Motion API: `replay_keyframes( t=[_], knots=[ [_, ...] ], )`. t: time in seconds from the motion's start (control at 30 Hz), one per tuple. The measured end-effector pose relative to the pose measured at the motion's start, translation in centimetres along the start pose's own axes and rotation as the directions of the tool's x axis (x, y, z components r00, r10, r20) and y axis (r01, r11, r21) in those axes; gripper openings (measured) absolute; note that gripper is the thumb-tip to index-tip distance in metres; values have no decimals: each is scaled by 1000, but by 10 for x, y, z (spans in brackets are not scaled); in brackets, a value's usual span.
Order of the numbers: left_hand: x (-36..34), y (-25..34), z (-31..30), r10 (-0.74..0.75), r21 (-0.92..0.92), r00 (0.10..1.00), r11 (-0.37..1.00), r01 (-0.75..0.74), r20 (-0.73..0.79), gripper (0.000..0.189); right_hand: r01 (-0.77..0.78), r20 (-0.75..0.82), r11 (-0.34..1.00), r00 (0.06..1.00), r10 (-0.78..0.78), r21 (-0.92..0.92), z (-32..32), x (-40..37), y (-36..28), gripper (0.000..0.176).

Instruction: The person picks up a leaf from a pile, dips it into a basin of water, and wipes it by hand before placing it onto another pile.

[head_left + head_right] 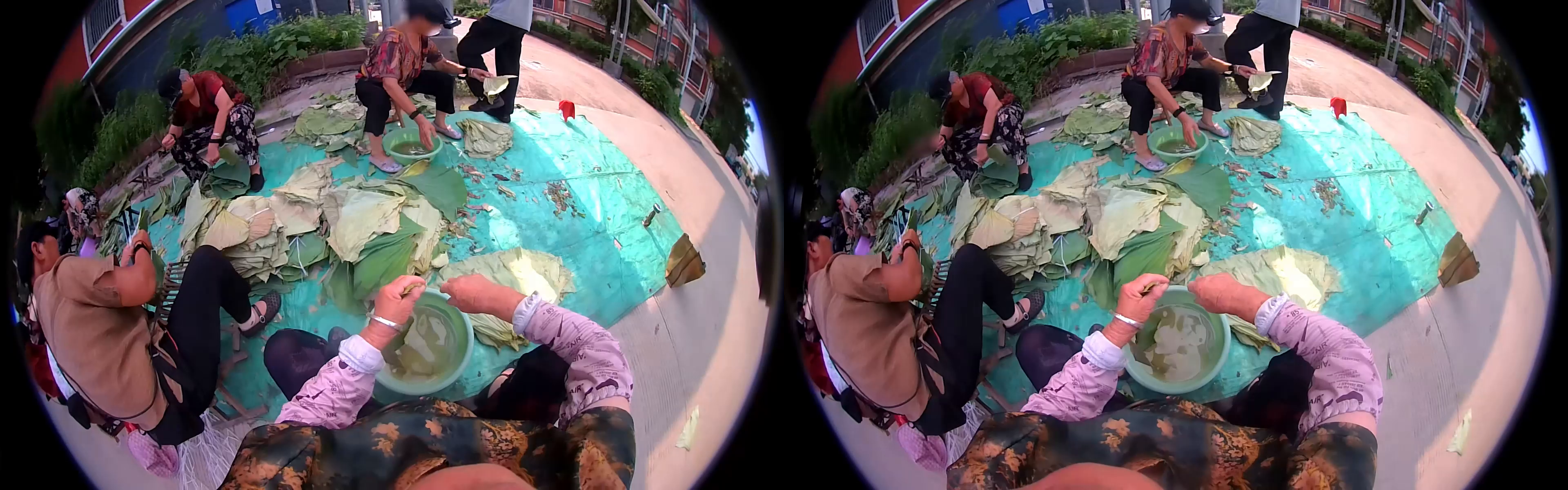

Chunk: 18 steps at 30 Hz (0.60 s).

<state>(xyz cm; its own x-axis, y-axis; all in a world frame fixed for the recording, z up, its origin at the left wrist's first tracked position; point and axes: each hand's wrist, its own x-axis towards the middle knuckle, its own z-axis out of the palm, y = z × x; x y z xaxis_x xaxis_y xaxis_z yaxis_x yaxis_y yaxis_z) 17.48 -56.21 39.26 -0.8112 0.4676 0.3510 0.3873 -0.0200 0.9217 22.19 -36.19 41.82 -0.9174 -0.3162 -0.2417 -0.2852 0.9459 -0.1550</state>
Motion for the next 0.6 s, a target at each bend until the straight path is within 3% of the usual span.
replay_keyframes(
  t=[0.1, 0.2, 0.37, 0.57, 0.6],
  knots=[
    [-3, -3, -12, 50, -21, 997, 998, -52, -66, 12, 15, -61, 993, 998, -22, -114, -11, 11, -21, 19],
    [-5, 3, -28, -58, -177, 995, 983, 42, -83, 12, 40, -122, 987, 991, -60, -157, -9, 22, -33, 17],
    [-4, 15, -46, -93, -348, 987, 937, 41, -135, 13, 15, -134, 958, 989, -56, -285, -36, 38, -60, 18],
    [-3, 11, -53, 18, -254, 979, 965, -71, -203, 12, 63, -148, 924, 981, -128, -377, -28, 60, -77, 17],
    [-3, 12, -55, 7, -257, 983, 965, -55, -183, 12, 49, -143, 947, 985, -99, -317, -28, 65, -79, 14]
  ],
)
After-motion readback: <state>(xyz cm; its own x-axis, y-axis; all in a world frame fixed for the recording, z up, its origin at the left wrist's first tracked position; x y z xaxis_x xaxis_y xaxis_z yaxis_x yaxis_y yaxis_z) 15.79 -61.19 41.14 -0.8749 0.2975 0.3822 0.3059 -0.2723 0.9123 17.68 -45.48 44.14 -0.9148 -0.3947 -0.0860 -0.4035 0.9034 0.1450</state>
